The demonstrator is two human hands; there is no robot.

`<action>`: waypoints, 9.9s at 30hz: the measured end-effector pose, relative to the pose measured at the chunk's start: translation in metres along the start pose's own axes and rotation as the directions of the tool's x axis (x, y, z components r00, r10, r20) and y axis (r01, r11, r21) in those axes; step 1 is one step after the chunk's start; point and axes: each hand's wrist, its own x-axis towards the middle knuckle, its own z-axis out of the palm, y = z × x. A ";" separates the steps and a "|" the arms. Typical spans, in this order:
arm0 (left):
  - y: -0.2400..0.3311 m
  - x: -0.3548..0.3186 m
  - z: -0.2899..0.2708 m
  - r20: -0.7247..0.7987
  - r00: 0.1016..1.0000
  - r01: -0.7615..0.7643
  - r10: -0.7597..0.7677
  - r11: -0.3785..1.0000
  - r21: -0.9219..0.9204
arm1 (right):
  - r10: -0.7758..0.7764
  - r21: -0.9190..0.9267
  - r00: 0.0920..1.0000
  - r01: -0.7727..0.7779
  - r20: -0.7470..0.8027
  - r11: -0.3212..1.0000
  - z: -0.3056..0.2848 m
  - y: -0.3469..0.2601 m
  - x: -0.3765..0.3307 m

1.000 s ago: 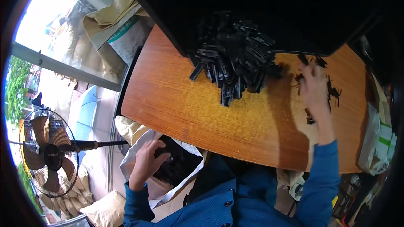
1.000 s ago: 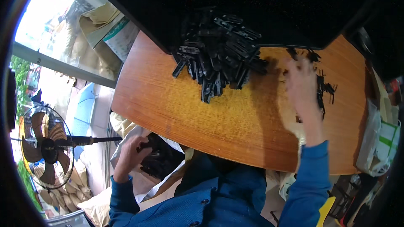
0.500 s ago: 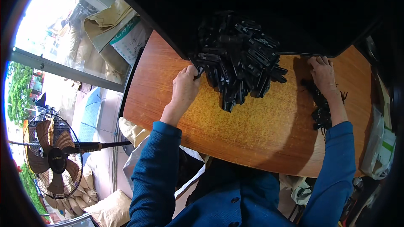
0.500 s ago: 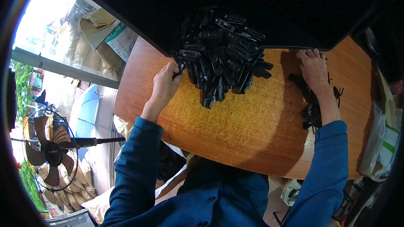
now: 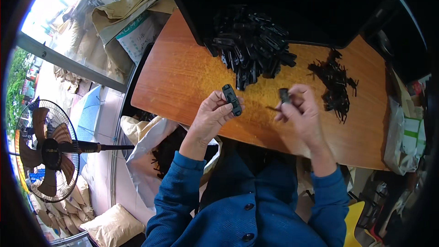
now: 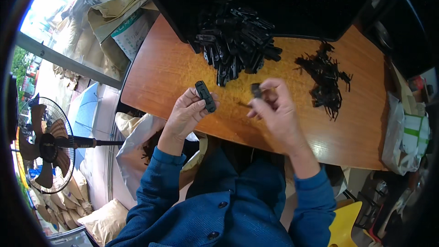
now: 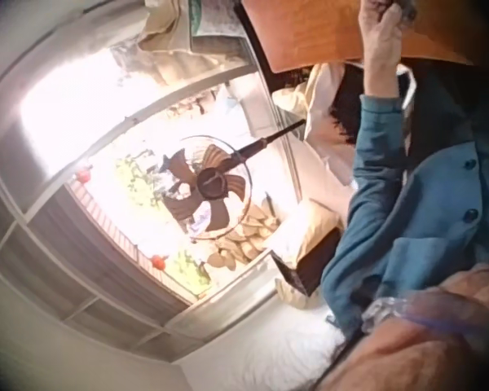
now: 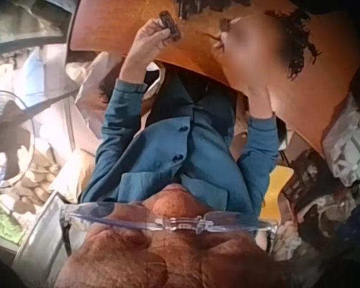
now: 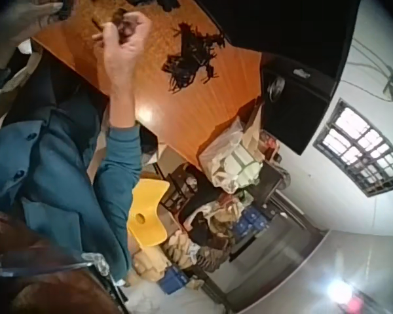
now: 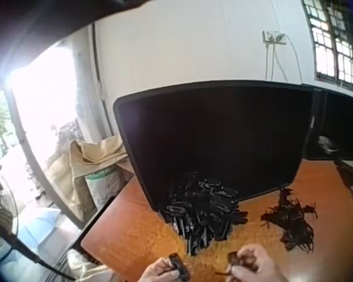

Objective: Assembling small black plastic components by hand at a workbench.

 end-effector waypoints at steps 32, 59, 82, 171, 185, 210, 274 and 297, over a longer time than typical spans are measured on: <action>-0.043 -0.049 0.044 -0.101 0.983 -0.069 0.155 0.813 0.578 | 0.068 -0.281 0.996 -0.051 0.049 0.958 0.040 0.053 -0.054; 0.075 0.102 -0.044 -0.289 0.955 0.203 0.070 0.558 0.805 | -0.382 -1.000 0.924 0.002 0.001 0.003 -0.303 0.053 0.173; 0.069 0.173 -0.066 -0.299 0.888 0.400 0.349 -0.267 0.877 | -0.135 -0.672 0.968 -0.043 -0.210 0.739 -0.135 0.010 0.087; 0.052 -0.078 -0.033 -0.098 0.936 0.155 0.337 -0.145 0.977 | -0.225 -0.995 0.973 -0.061 -0.041 -0.083 -0.104 0.027 0.030; 0.042 0.131 -0.038 0.305 0.929 -0.140 0.209 -0.565 0.813 | -0.061 -0.976 0.993 -0.092 -0.106 0.197 -0.122 0.019 0.055; -0.033 -0.028 0.065 -0.054 0.997 0.057 -0.052 0.994 0.090 | -0.301 -0.035 0.934 0.300 -0.192 0.953 0.038 0.026 -0.051; 0.032 0.091 -0.025 0.325 0.942 -0.211 0.081 -0.609 0.764 | -0.132 -0.722 0.978 -0.028 -0.164 0.691 -0.095 0.054 0.046; -0.027 0.004 0.046 0.103 0.942 0.325 -0.321 0.945 -0.029 | 0.193 0.290 0.981 -0.183 -0.008 0.939 -0.018 0.017 -0.047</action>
